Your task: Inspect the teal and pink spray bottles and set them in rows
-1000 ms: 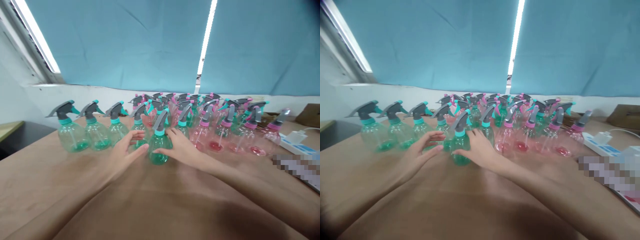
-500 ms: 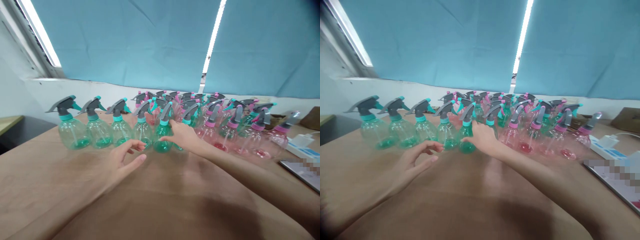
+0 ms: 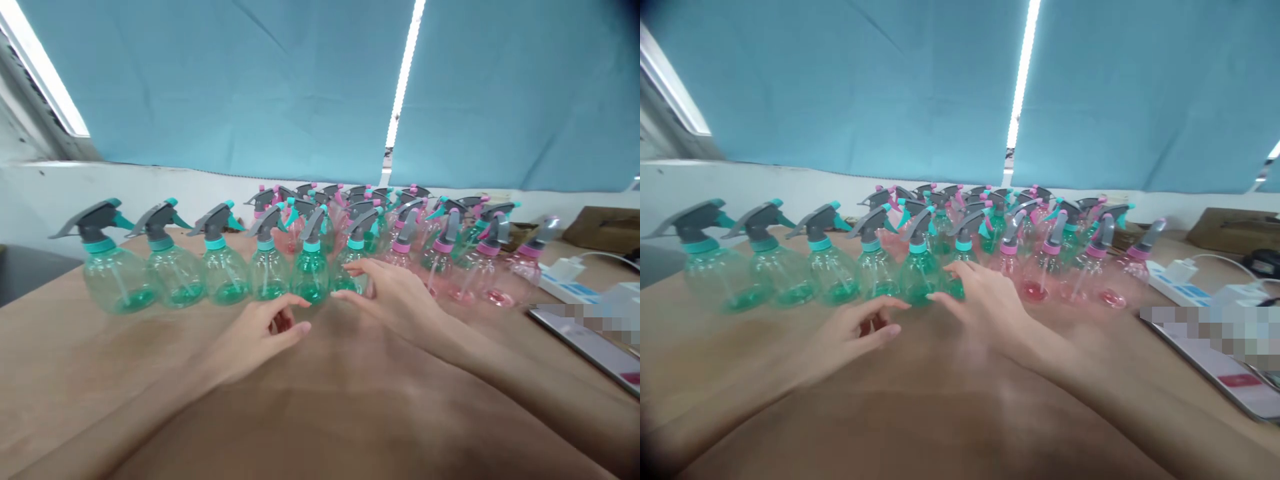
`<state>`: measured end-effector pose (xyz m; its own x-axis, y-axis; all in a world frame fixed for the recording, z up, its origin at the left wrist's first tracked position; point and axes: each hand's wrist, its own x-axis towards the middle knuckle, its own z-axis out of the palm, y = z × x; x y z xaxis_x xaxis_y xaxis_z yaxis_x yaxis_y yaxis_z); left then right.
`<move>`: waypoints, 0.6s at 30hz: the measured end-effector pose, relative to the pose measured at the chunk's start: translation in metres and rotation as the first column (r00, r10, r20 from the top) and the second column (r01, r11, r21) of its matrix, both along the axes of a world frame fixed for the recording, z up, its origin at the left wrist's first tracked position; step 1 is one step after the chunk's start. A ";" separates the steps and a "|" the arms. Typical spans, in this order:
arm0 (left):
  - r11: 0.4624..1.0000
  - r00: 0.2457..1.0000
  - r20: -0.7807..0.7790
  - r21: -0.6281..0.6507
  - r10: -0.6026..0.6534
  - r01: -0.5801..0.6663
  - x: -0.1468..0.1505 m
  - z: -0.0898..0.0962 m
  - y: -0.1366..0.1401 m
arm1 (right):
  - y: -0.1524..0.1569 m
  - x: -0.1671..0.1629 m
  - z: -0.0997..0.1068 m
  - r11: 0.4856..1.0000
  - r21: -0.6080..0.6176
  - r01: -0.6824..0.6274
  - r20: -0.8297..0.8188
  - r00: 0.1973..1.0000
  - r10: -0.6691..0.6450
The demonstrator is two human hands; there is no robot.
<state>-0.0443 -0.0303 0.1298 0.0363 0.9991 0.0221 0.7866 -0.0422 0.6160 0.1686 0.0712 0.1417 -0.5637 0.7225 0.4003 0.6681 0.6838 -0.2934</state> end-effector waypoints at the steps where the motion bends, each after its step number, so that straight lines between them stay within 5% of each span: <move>1: 1.000 1.000 -0.022 -0.024 -0.007 0.006 0.003 -0.001 0.006 | 0.002 0.009 0.000 1.000 -0.011 0.027 -0.013 1.000 -0.027; 7: 0.999 1.000 -0.017 -0.036 0.007 -0.008 0.012 -0.014 0.038 | 0.029 0.029 -0.001 0.987 -0.129 0.093 -0.011 0.995 -0.095; 18: 0.997 0.999 -0.025 -0.054 0.046 -0.047 0.014 -0.023 0.049 | 0.056 0.003 -0.012 0.975 -0.191 0.113 -0.070 0.989 -0.128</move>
